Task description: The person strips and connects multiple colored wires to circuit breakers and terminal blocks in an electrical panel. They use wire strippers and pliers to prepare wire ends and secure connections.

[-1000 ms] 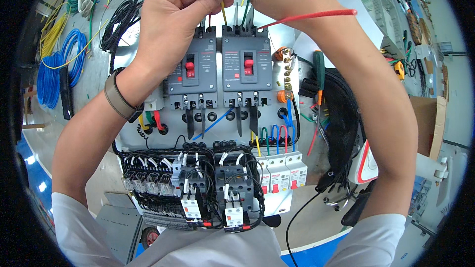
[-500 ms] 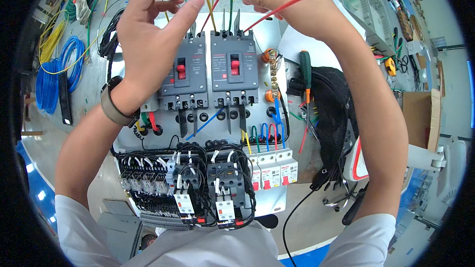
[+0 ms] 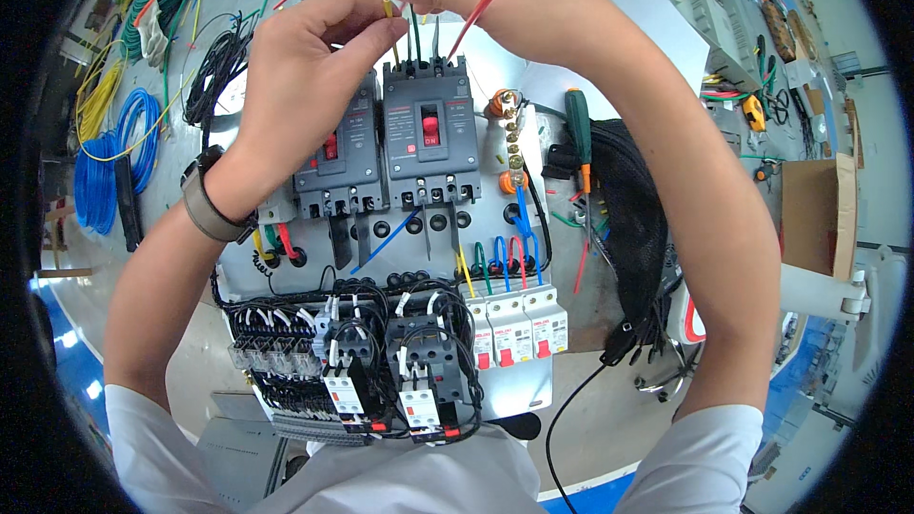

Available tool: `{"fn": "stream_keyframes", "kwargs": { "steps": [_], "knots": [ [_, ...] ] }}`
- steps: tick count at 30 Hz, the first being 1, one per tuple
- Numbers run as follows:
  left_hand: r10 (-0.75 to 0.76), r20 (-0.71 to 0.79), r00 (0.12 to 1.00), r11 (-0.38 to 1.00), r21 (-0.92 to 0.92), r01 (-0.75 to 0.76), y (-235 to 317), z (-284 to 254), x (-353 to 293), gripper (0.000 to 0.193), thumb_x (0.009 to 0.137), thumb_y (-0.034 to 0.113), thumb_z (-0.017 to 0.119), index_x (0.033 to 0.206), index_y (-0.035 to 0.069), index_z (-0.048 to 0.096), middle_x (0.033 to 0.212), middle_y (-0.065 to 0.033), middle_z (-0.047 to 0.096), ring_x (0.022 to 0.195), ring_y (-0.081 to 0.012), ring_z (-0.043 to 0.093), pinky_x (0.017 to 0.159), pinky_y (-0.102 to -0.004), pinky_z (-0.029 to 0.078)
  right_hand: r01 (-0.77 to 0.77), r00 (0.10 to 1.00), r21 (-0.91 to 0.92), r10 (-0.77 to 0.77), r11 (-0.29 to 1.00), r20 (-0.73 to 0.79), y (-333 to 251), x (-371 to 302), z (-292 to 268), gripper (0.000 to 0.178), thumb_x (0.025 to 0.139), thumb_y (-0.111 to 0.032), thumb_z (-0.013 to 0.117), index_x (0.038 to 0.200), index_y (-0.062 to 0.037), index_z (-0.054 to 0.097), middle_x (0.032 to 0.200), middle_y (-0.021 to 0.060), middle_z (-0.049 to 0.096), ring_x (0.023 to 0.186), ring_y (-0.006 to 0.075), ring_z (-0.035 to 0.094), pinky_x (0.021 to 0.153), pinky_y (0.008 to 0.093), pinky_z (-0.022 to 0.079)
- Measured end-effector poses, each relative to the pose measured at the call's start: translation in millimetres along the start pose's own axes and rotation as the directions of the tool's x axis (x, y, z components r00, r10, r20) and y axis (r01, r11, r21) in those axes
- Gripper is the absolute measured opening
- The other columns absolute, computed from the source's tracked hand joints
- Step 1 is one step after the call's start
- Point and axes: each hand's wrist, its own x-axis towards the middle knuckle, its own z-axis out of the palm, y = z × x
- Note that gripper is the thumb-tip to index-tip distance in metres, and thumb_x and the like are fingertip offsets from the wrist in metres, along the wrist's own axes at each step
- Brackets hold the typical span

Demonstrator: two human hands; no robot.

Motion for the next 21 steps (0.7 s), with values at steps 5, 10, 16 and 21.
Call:
{"fn": "stream_keyframes", "kwargs": {
  "steps": [5, 10, 16, 21],
  "knots": [
    [-0.018, -0.026, 0.999, 1.000, -0.003, 0.018, 1.0, 9.8, 5.5, 0.019, 0.098, 0.015, 0.074, 0.105, -0.003, 0.078, 0.086, -0.0046, 0.076, 0.079, -0.0079, 0.067, 0.072, -0.0254, 0.051, 0.127, 0.985, 0.035, -0.121, 0.991, -0.127, -5.2, -5.5, 4.2, 0.018, 0.094, -0.006, 0.080, 0.092, -0.0022, 0.062, 0.090, 0.0012, 0.067, 0.084, 0.0081, 0.061, 0.079, 0.0272, 0.052],
    [0.004, -0.086, 0.996, 0.997, -0.074, -0.011, -1.3, 12.5, 10.7, 0.017, 0.096, 0.011, 0.073, 0.103, -0.004, 0.078, 0.086, -0.0124, 0.078, 0.077, -0.0160, 0.071, 0.072, -0.0309, 0.054, 0.212, 0.962, -0.046, -0.217, 0.976, -0.165, -3.5, -3.8, 5.9, 0.019, 0.092, -0.004, 0.080, 0.091, -0.0022, 0.061, 0.083, -0.0002, 0.066, 0.076, 0.0068, 0.059, 0.068, 0.0244, 0.047],
    [-0.039, -0.158, 0.987, 0.957, -0.289, -0.008, -9.6, 24.7, 5.5, 0.017, 0.098, 0.010, 0.072, 0.103, -0.005, 0.076, 0.087, -0.0080, 0.078, 0.076, -0.0095, 0.066, 0.070, -0.0263, 0.050, 0.236, 0.954, -0.113, -0.252, 0.965, -0.162, -4.7, -3.3, 7.7, 0.017, 0.091, -0.003, 0.080, 0.092, -0.0020, 0.063, 0.082, -0.0005, 0.066, 0.074, 0.0069, 0.059, 0.067, 0.0237, 0.048],
    [-0.183, -0.062, 0.981, 0.872, -0.471, 0.133, -8.5, 24.1, 7.0, 0.009, 0.101, 0.004, 0.067, 0.104, -0.003, 0.072, 0.094, -0.0078, 0.078, 0.087, -0.0093, 0.069, 0.075, -0.0249, 0.052, 0.239, 0.958, 0.012, -0.234, 0.971, -0.166, -4.9, 0.6, 13.9, 0.014, 0.092, -0.002, 0.078, 0.094, -0.0003, 0.065, 0.084, 0.0007, 0.067, 0.076, 0.0077, 0.063, 0.070, 0.0245, 0.051]
  ]
}}
